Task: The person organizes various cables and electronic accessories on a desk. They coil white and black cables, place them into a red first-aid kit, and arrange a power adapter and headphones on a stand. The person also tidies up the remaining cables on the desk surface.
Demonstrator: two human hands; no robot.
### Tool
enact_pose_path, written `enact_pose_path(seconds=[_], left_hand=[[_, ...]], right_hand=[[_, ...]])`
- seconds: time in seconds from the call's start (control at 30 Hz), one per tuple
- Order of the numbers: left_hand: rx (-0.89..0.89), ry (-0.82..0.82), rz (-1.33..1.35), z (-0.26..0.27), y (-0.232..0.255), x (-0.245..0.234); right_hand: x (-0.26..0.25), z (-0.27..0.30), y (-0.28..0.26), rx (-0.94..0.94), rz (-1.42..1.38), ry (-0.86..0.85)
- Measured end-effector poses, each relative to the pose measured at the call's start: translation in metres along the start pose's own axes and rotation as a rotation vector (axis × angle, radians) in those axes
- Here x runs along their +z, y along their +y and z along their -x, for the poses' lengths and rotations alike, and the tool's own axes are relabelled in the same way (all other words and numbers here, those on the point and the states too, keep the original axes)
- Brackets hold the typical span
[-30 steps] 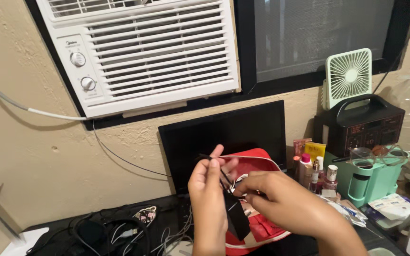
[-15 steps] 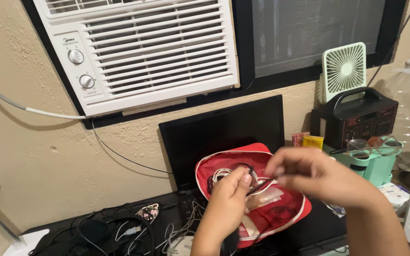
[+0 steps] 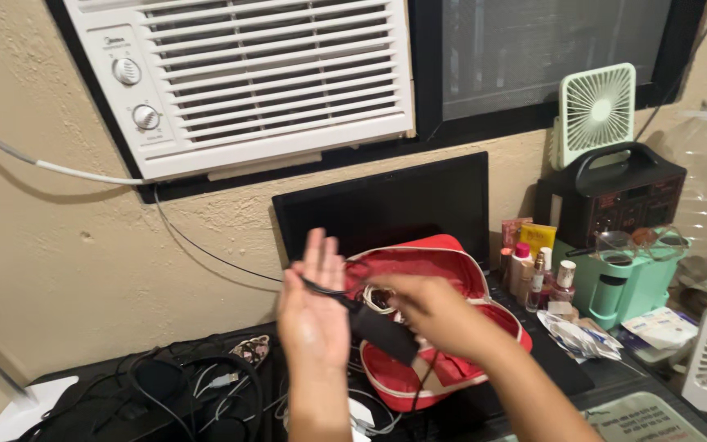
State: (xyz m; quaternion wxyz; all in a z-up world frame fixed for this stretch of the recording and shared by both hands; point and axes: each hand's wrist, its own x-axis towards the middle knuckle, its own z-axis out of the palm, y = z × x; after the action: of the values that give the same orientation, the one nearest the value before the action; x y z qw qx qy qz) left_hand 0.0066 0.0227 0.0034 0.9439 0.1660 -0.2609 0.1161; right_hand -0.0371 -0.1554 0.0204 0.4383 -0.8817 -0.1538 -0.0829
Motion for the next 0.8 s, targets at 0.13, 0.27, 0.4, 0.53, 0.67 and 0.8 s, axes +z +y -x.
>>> enact_pose_path(seconds=[0.13, 0.27, 0.4, 0.53, 0.67, 0.8], left_hand=[[0.086, 0.174, -0.253, -0.002, 0.005, 0.001], [0.308, 0.06, -0.955, 0.008, 0.0, 0.008], [0.412, -0.098, -1.69, 0.017, 0.002, 0.013], [-0.245, -0.137, -1.318, 0.017, 0.013, 0.015], [-0.608, -0.414, -0.717, 0.021, 0.014, 0.016], [-0.677, -0.51, -0.244, 0.026, 0.007, 0.014]], right_hand=[[0.014, 0.01, -0.013, -0.648, 0.234, 0.19], [0.022, 0.017, -0.018, -0.544, 0.153, 0.085], [0.009, 0.023, -0.022, -0.213, -0.083, -0.112], [-0.034, 0.025, -0.013, -0.075, -0.473, -0.071], [-0.038, 0.015, 0.007, -0.21, -0.53, 0.121], [-0.025, -0.004, 0.025, -0.298, -0.448, 0.179]])
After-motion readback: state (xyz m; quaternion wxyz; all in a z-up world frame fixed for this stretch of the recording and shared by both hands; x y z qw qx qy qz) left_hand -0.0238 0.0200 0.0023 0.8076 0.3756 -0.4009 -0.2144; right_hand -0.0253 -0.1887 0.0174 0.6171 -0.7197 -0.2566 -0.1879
